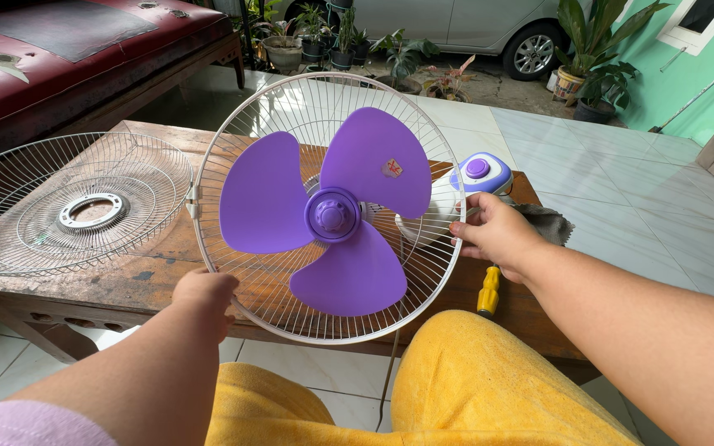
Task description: The person assembles an electric fan by attaching the purple fan blades to the motor shaft, securing them with a nut, and then fitting the front and rear wire cages onto the fan head.
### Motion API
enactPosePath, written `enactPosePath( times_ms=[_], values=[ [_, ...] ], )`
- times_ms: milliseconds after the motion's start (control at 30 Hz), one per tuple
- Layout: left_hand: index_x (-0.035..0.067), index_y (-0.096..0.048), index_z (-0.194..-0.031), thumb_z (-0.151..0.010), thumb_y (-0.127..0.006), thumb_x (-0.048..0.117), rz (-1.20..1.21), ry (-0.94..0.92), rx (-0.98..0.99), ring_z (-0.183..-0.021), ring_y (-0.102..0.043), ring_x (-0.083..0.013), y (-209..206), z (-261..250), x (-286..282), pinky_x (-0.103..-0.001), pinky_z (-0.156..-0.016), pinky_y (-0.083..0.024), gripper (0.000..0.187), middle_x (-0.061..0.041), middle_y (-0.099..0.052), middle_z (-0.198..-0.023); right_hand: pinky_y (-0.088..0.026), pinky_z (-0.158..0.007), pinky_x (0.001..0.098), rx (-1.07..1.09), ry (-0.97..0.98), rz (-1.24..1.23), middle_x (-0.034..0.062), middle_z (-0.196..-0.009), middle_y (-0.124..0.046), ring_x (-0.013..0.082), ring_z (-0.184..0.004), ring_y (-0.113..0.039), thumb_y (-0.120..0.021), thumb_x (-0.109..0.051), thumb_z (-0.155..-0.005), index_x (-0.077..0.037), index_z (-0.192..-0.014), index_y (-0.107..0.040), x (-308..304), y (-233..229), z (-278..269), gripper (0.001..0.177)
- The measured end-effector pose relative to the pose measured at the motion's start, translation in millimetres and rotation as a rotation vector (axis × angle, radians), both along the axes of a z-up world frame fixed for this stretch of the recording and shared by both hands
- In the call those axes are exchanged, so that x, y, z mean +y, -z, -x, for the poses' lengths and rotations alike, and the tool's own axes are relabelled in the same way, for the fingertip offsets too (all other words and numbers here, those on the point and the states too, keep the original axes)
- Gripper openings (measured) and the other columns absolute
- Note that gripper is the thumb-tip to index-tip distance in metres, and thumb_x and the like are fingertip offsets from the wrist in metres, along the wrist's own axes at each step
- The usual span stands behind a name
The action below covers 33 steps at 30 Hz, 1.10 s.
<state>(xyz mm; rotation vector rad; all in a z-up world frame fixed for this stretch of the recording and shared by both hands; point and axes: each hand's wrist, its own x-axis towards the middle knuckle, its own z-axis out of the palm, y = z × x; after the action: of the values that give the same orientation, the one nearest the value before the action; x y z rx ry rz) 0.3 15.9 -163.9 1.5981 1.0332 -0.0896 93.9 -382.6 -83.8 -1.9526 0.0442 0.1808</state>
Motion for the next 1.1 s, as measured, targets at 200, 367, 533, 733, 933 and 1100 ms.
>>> enactPosePath(
  times_ms=[200,367,533,733,933,1100],
  values=[
    [-0.001,-0.058,-0.134,-0.101,-0.055,-0.002,0.397,-0.082,0.081,-0.098,-0.072,-0.0294,46,-4,-26,-0.044,-0.092,-0.065,0.034,-0.019,-0.066,-0.115,-0.061,-0.09,0.0371,0.052,0.006,-0.035,0.006,-0.111,-0.066,0.02,-0.101,-0.069,-0.065,-0.007,-0.095,-0.008,-0.123,-0.058,-1,2,-1,0.029],
    [0.02,-0.063,-0.133,-0.104,-0.051,-0.002,0.396,-0.036,0.107,-0.099,-0.069,-0.0219,52,-3,-30,-0.038,-0.091,-0.063,0.04,-0.007,-0.066,-0.119,-0.061,-0.091,0.0388,0.058,-0.003,-0.041,0.0065,-0.112,-0.064,0.0213,-0.102,-0.069,-0.065,-0.006,-0.094,-0.009,-0.124,-0.058,-1,1,-2,0.03],
    [0.017,-0.061,-0.135,-0.103,-0.057,0.0,0.333,-0.038,0.052,-0.101,-0.07,-0.0189,51,2,-34,-0.032,-0.089,-0.064,0.036,-0.004,-0.068,-0.123,-0.061,-0.091,0.0411,0.049,-0.03,-0.016,0.0073,-0.113,-0.064,0.0212,-0.103,-0.069,-0.065,-0.008,-0.094,-0.011,-0.126,-0.056,-2,0,-1,0.034],
    [0.016,-0.059,-0.136,-0.102,-0.056,0.0,0.36,0.011,0.044,-0.101,-0.069,-0.0179,53,3,-27,-0.033,-0.09,-0.063,0.037,-0.004,-0.068,-0.12,-0.06,-0.091,0.0418,0.061,-0.038,-0.017,0.007,-0.113,-0.065,0.0212,-0.103,-0.069,-0.065,-0.009,-0.094,-0.011,-0.126,-0.056,-3,-2,-1,0.034],
    [0.015,-0.06,-0.135,-0.101,-0.057,-0.003,0.363,0.03,0.078,-0.098,-0.069,-0.0194,42,4,-26,-0.033,-0.09,-0.063,0.038,-0.008,-0.068,-0.114,-0.061,-0.09,0.0409,0.056,-0.054,0.004,0.0066,-0.111,-0.067,0.0212,-0.102,-0.069,-0.066,-0.01,-0.093,-0.009,-0.124,-0.058,-4,-6,2,0.032],
    [0.016,-0.061,-0.134,-0.102,-0.057,0.005,0.327,0.004,0.059,-0.099,-0.07,-0.0211,28,11,-23,-0.036,-0.088,-0.063,0.034,-0.01,-0.068,-0.111,-0.061,-0.09,0.0396,0.063,-0.03,0.039,0.0057,-0.11,-0.069,0.0188,-0.101,-0.068,-0.066,-0.02,-0.094,-0.009,-0.123,-0.06,-4,-10,1,0.031]
  ],
)
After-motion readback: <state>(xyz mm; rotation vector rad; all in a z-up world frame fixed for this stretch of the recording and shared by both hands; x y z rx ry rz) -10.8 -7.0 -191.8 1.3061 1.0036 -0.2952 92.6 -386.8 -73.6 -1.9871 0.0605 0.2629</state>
